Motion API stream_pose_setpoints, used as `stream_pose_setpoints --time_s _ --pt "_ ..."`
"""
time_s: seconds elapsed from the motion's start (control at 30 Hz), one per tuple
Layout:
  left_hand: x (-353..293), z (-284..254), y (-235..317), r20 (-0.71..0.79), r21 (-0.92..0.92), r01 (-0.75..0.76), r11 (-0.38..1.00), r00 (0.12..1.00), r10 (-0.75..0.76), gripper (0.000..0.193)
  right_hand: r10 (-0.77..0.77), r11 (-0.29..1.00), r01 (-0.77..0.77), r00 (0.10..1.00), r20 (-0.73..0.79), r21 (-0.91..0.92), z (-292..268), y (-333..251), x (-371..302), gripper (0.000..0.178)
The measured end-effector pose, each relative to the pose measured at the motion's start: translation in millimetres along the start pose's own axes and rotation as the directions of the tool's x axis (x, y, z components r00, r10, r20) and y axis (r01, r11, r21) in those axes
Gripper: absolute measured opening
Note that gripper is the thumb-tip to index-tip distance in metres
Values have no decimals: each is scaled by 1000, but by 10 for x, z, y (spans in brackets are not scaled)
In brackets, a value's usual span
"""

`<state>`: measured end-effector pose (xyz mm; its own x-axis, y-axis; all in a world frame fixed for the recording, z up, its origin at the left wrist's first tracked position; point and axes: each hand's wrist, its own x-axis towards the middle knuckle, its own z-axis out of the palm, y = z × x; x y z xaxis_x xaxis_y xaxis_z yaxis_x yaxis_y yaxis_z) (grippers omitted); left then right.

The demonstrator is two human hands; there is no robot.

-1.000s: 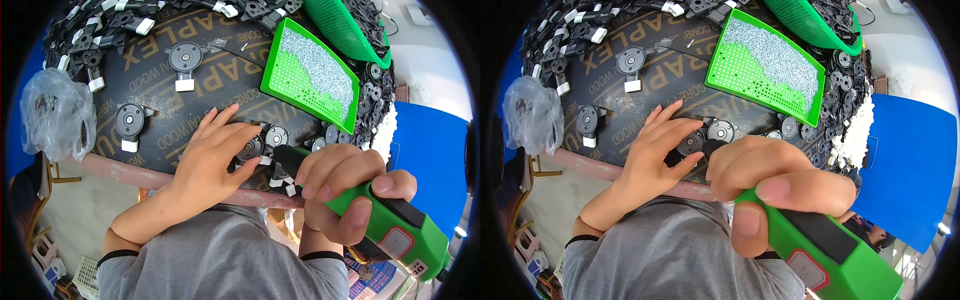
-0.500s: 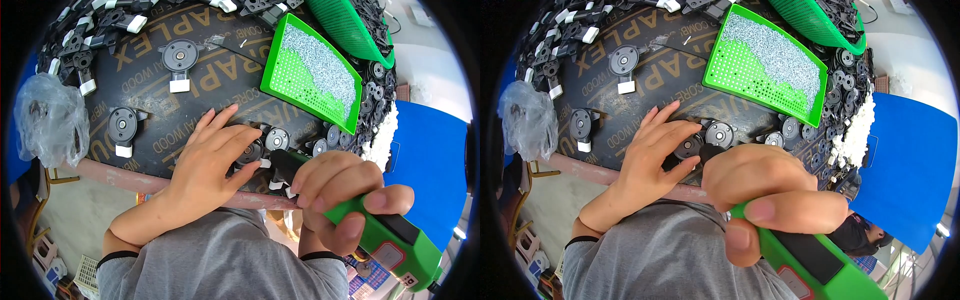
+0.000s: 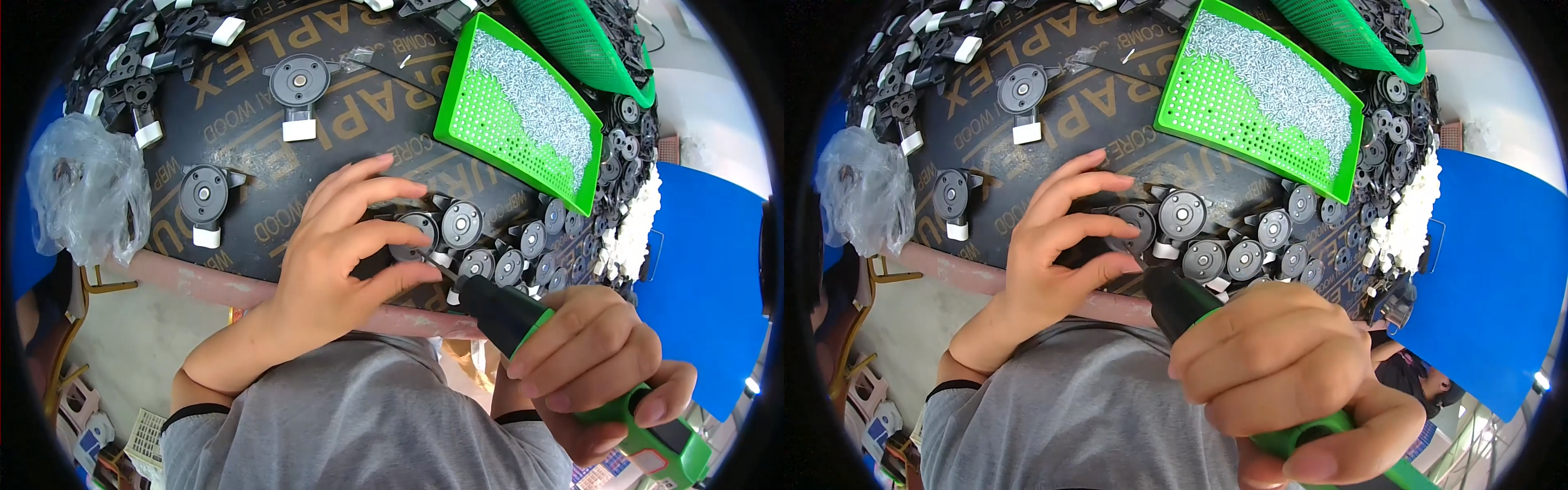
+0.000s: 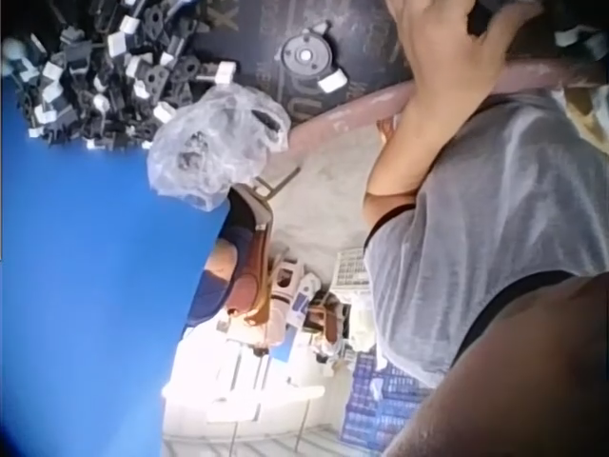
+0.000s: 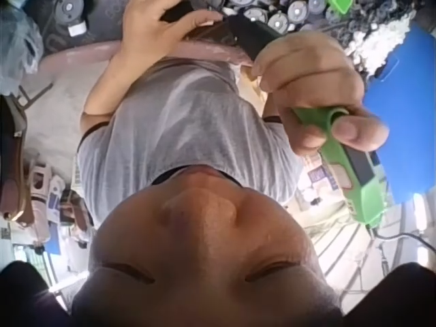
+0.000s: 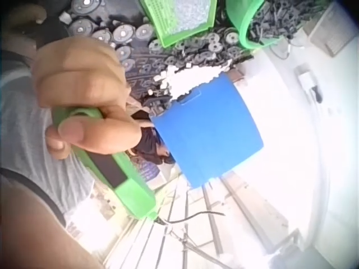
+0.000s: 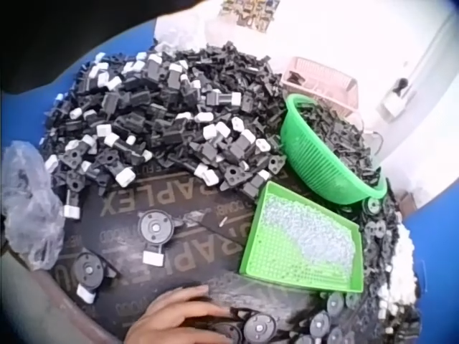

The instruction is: Assembling small mechanical components using an electric screwdriver at a factory workbench.

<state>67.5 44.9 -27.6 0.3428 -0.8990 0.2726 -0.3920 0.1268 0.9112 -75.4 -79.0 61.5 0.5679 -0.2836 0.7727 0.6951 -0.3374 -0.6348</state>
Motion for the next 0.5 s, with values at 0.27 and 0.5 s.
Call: stream_pose_setpoints --time_s 0.27,0.5 --pt "4 -15 36 -17 138 -78 987 997 81 19 8 1000 -9 998 -64 -11 3 -103 12 37" --pt "-50 13 24 -31 312 -202 928 974 223 26 85 996 -83 994 -64 33 56 -50 46 35"
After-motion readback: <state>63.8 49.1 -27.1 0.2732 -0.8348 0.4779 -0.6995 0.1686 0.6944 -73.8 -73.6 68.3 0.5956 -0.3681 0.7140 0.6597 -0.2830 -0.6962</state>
